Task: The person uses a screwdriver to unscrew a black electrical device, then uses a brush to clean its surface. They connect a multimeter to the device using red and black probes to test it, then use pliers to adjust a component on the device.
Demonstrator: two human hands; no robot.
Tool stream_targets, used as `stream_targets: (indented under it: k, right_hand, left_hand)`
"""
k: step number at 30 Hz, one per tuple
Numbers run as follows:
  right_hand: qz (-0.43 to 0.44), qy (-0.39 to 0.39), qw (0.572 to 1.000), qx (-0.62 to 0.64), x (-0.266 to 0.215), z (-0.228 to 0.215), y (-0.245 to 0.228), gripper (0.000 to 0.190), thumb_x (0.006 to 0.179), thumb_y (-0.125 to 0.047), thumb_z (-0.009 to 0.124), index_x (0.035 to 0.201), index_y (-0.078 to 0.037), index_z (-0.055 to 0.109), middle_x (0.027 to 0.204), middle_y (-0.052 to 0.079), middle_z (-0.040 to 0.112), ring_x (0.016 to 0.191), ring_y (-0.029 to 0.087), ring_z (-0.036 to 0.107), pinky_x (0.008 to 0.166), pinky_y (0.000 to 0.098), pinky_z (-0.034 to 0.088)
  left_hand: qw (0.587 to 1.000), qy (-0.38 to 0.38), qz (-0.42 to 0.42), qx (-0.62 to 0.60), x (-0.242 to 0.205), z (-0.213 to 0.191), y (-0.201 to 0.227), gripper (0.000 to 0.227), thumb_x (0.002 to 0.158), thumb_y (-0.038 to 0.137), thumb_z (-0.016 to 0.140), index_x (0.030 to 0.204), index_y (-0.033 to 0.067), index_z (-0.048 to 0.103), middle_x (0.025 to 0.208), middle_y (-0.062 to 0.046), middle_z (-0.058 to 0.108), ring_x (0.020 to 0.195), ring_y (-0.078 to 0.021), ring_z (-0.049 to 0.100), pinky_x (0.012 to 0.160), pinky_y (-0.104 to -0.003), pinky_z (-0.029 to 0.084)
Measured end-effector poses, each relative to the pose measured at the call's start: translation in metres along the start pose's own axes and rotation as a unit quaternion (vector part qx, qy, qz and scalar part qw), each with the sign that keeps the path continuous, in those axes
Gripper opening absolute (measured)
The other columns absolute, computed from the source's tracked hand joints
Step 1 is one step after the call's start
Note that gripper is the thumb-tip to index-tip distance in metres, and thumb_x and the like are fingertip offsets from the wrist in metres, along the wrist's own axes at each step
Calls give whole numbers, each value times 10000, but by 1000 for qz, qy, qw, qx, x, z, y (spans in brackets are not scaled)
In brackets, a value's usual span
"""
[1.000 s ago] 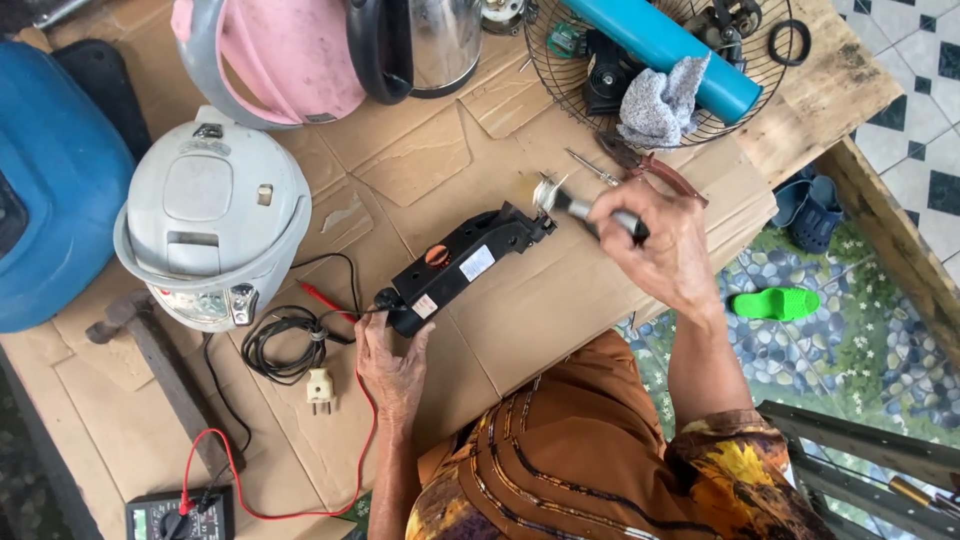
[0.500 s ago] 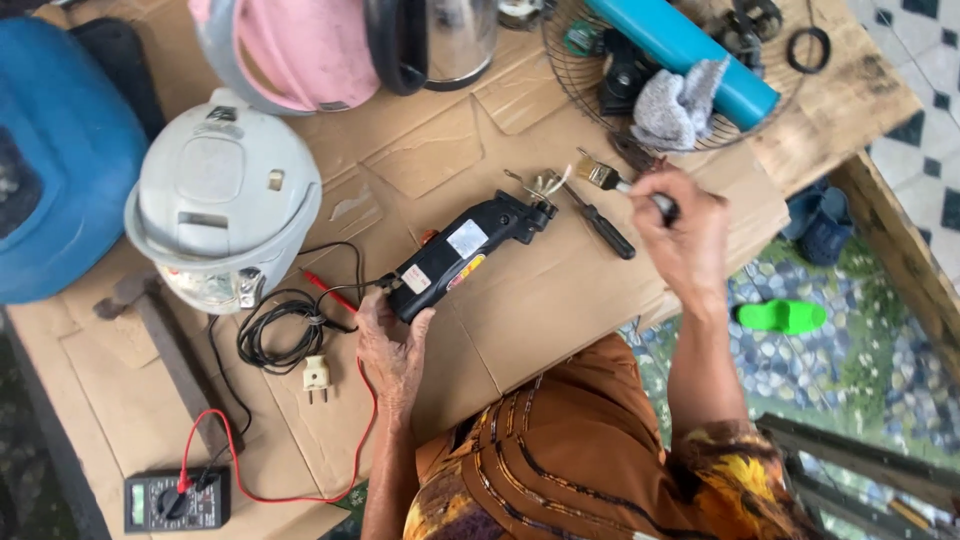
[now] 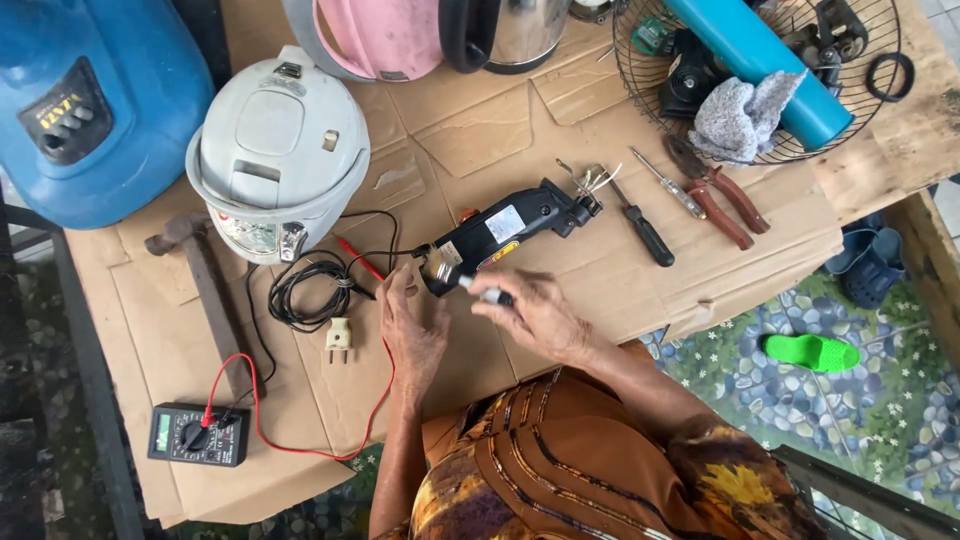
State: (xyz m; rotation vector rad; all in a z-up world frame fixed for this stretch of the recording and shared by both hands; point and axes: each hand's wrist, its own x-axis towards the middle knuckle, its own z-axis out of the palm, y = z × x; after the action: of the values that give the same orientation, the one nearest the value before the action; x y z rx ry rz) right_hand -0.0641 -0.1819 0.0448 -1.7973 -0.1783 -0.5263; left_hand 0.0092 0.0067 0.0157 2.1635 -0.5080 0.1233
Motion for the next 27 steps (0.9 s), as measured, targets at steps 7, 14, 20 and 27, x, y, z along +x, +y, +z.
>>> stream_targets:
  k: [7, 14, 20, 27]
  right_hand:
    - [85, 0, 996, 0, -23, -25, -5, 124, 913, -87, 718, 1032, -57, 737, 801, 132, 770, 683, 273, 754, 611, 386, 597]
    - [98, 35, 993, -62, -43, -51, 10, 69, 913, -87, 718, 980, -74, 725, 674, 85, 702, 581, 198, 677, 588, 328, 580]
    - [137, 174, 966, -135, -44, -103, -4, 54, 925, -50, 698, 924, -90, 734, 643, 77, 675, 537, 134, 606, 575, 294, 553]
    - [121, 296, 911, -261, -58, -151, -16, 36, 950, -55, 654, 958, -67, 686, 632, 77, 642, 510, 164, 619, 563, 263, 521]
  left_hand:
    - [995, 86, 42, -23, -11, -12, -5, 637, 748, -139, 588, 1359, 30, 516, 1165, -174, 546, 952, -331, 665, 876, -401, 602]
    - [987, 82, 137, 12, -1, -4, 14, 533, 809, -7, 690, 1327, 41, 573, 1216, -162, 564, 1070, -347, 616, 911, -436, 560]
    - [962, 99, 231, 102, 8, 11, 20, 452, 849, 132, 712, 1281, 47, 608, 1278, -192, 544, 1130, -399, 551, 956, -538, 476]
    - [961, 79, 211, 160, 8, 19, 14, 523, 799, 161, 764, 1296, 76, 623, 1347, -203, 507, 1162, -421, 512, 948, -548, 466]
